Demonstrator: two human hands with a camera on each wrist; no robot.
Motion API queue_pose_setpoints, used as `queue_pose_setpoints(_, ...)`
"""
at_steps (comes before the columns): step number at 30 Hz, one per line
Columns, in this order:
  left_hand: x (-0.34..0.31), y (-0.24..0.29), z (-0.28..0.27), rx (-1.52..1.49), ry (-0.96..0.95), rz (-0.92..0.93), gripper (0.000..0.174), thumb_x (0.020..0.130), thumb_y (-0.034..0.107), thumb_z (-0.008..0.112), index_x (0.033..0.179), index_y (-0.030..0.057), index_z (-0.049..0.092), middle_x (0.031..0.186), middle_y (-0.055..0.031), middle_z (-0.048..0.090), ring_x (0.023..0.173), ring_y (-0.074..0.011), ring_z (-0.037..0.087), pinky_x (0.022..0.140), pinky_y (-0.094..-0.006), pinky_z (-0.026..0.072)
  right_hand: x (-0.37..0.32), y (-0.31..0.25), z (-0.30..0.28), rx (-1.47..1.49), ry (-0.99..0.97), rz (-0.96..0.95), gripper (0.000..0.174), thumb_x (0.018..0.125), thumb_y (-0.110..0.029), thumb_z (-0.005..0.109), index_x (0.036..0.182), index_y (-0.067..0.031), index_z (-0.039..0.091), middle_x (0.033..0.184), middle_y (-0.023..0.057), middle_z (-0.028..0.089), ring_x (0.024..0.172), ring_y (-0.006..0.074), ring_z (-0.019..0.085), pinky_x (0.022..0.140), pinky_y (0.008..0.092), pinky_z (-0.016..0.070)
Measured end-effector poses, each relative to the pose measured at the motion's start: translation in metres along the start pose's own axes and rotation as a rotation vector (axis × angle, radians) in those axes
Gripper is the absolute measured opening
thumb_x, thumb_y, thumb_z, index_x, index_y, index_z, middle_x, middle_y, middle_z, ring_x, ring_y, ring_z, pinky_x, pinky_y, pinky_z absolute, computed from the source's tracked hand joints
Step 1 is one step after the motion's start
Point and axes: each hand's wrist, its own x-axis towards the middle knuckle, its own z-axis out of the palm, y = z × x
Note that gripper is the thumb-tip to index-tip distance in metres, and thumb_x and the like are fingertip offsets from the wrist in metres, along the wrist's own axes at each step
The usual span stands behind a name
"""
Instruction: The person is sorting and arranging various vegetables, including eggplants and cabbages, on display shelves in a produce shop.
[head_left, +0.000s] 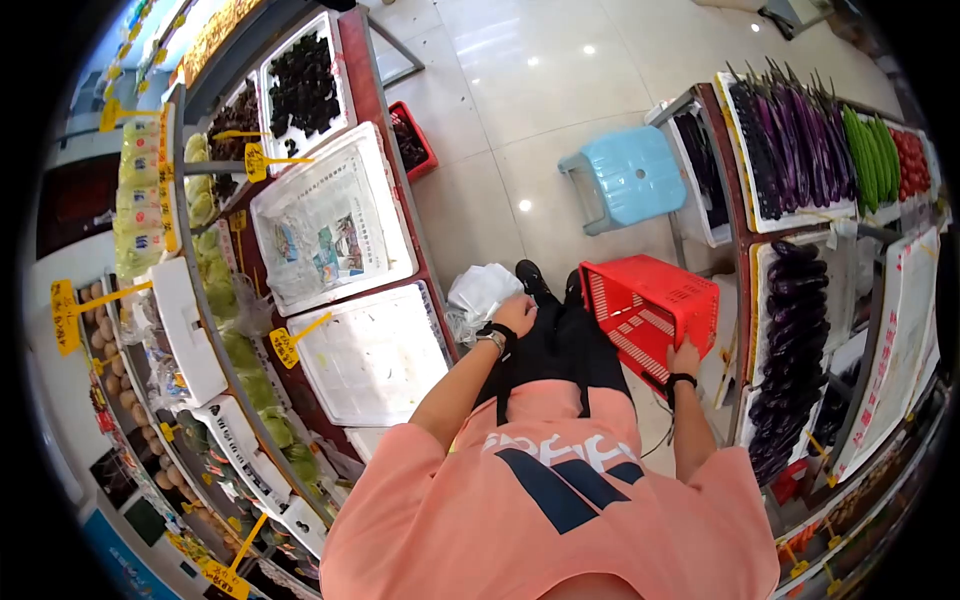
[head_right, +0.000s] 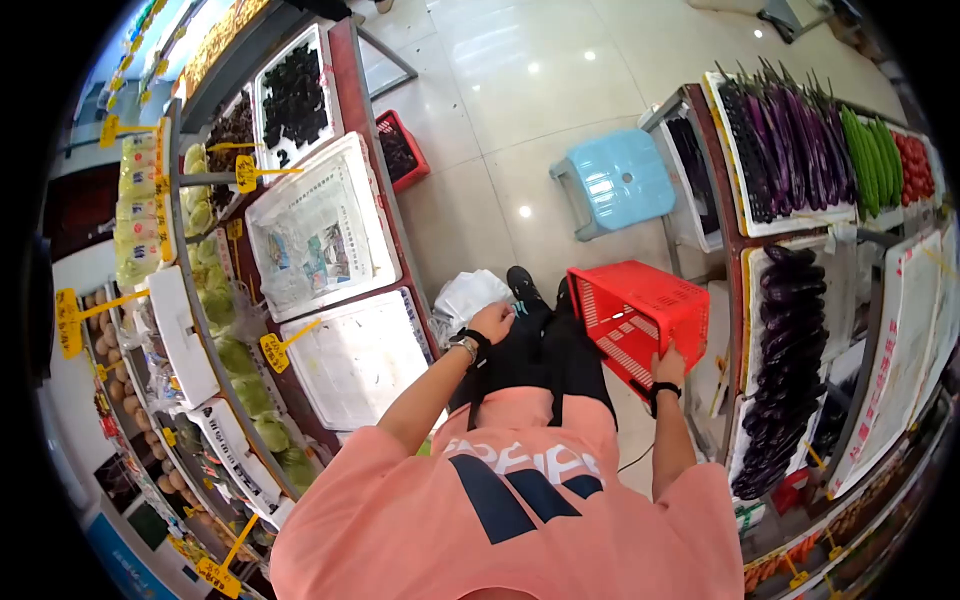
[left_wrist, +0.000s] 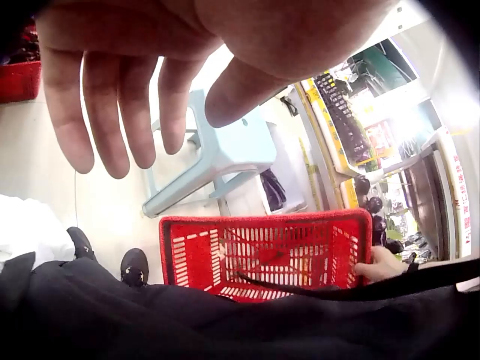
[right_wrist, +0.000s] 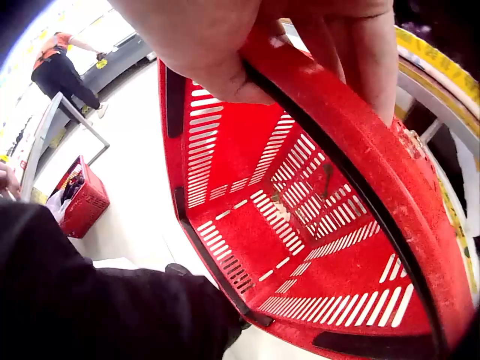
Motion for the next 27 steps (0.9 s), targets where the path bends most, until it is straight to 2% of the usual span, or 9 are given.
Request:
queue_pose_setpoints(2, 0.005, -0.012, 0.011, -0.001, 0.012, -0.028, 0.019, 0.088, 0.028, 0.060, 0.094, 0.0108, 0.065, 0.093, -0.0144, 0.068, 0.092, -0.0352, 0.065, 0.080, -0.0469, 0.0507, 0.011, -0.026, 0.002, -0.038, -0.011, -0.065, 0.045, 0.080, -0.026, 0.071, 0.115, -0.0009, 0.058, 0.094, 0.0254, 0.068, 0.087, 0.0439, 0.066, 0.078, 0.0519, 0.0544)
queue_pose_setpoints(6, 0.009, -0.035, 0.037, -0.020, 0.064, -0.073, 0.021, 0.088, 0.029, 0.061, 0.097, 0.0111, 0.066, 0.092, -0.0143, 0.069, 0.092, -0.0347, 0.066, 0.079, -0.0474, 0.0517, 0.053, -0.086, 0.019, 0.060, -0.038, -0.193, 0.036, 0.077, -0.023, 0.069, 0.105, -0.0009, 0.062, 0.088, 0.0276, 0.067, 0.085, 0.0453, 0.066, 0.078, 0.0531, 0.0533)
queue_pose_setpoints(8, 0.005, -0.037, 0.042, -0.093, 0.008, -0.107, 0.024, 0.091, 0.026, 0.059, 0.103, 0.0067, 0.065, 0.096, -0.0161, 0.069, 0.094, -0.0354, 0.066, 0.082, -0.0444, 0.0520, 0.051, -0.132, 0.018, 0.144, -0.049, -0.220, 0.031, 0.076, -0.021, 0.067, 0.100, -0.0012, 0.064, 0.084, 0.0290, 0.066, 0.083, 0.0459, 0.065, 0.079, 0.0533, 0.0527)
queue_pose_setpoints(13, 0.005, -0.041, 0.045, -0.251, -0.052, -0.175, 0.023, 0.090, 0.026, 0.060, 0.102, 0.0065, 0.065, 0.097, -0.0156, 0.069, 0.093, -0.0339, 0.066, 0.081, -0.0439, 0.0524, 0.080, -0.216, 0.065, 0.182, -0.114, -0.301, 0.036, 0.077, -0.026, 0.069, 0.103, -0.0016, 0.066, 0.088, 0.0289, 0.068, 0.088, 0.0446, 0.066, 0.084, 0.0522, 0.0520)
queue_pose_setpoints(19, 0.017, -0.061, 0.057, -0.327, -0.063, -0.236, 0.028, 0.091, 0.028, 0.059, 0.103, 0.0044, 0.065, 0.101, -0.0166, 0.069, 0.097, -0.0348, 0.066, 0.083, -0.0444, 0.0519, 0.091, -0.289, 0.093, 0.147, -0.129, -0.199, 0.039, 0.077, -0.030, 0.070, 0.103, -0.0017, 0.067, 0.088, 0.0271, 0.069, 0.087, 0.0435, 0.067, 0.083, 0.0512, 0.0529)
queue_pose_setpoints(22, 0.031, -0.062, 0.057, -0.481, -0.113, -0.441, 0.034, 0.091, 0.033, 0.059, 0.108, 0.0044, 0.065, 0.107, -0.0163, 0.070, 0.100, -0.0331, 0.066, 0.085, -0.0421, 0.0523, 0.090, -0.317, 0.087, 0.182, -0.082, -0.143, 0.036, 0.077, -0.033, 0.071, 0.097, -0.0020, 0.070, 0.087, 0.0261, 0.070, 0.086, 0.0428, 0.068, 0.079, 0.0503, 0.0542)
queue_pose_setpoints(23, 0.041, -0.083, 0.085, -0.478, -0.147, -0.493, 0.051, 0.090, 0.048, 0.061, 0.117, 0.0042, 0.063, 0.116, -0.0196, 0.067, 0.100, -0.0348, 0.068, 0.082, -0.0433, 0.0553, 0.087, -0.326, 0.083, 0.188, -0.088, -0.110, 0.039, 0.076, -0.034, 0.072, 0.096, -0.0012, 0.070, 0.088, 0.0263, 0.070, 0.087, 0.0427, 0.068, 0.079, 0.0499, 0.0540)
queue_pose_setpoints(26, 0.067, -0.082, 0.113, -1.116, -0.253, -1.109, 0.069, 0.086, 0.061, 0.062, 0.121, 0.0015, 0.060, 0.121, -0.0229, 0.063, 0.097, -0.0374, 0.068, 0.073, -0.0452, 0.0584, 0.096, -0.332, 0.084, 0.219, -0.091, -0.075, 0.047, 0.073, -0.040, 0.076, 0.094, 0.0018, 0.070, 0.088, 0.0269, 0.070, 0.087, 0.0425, 0.068, 0.079, 0.0492, 0.0532)
queue_pose_setpoints(27, 0.072, -0.080, 0.118, -1.214, -0.185, -1.164, 0.072, 0.085, 0.061, 0.065, 0.122, -0.0004, 0.059, 0.122, -0.0232, 0.062, 0.096, -0.0373, 0.068, 0.070, -0.0447, 0.0589, 0.102, -0.334, 0.087, 0.197, -0.081, -0.051, 0.046, 0.074, -0.040, 0.075, 0.093, 0.0021, 0.070, 0.087, 0.0264, 0.070, 0.086, 0.0414, 0.069, 0.079, 0.0478, 0.0537)
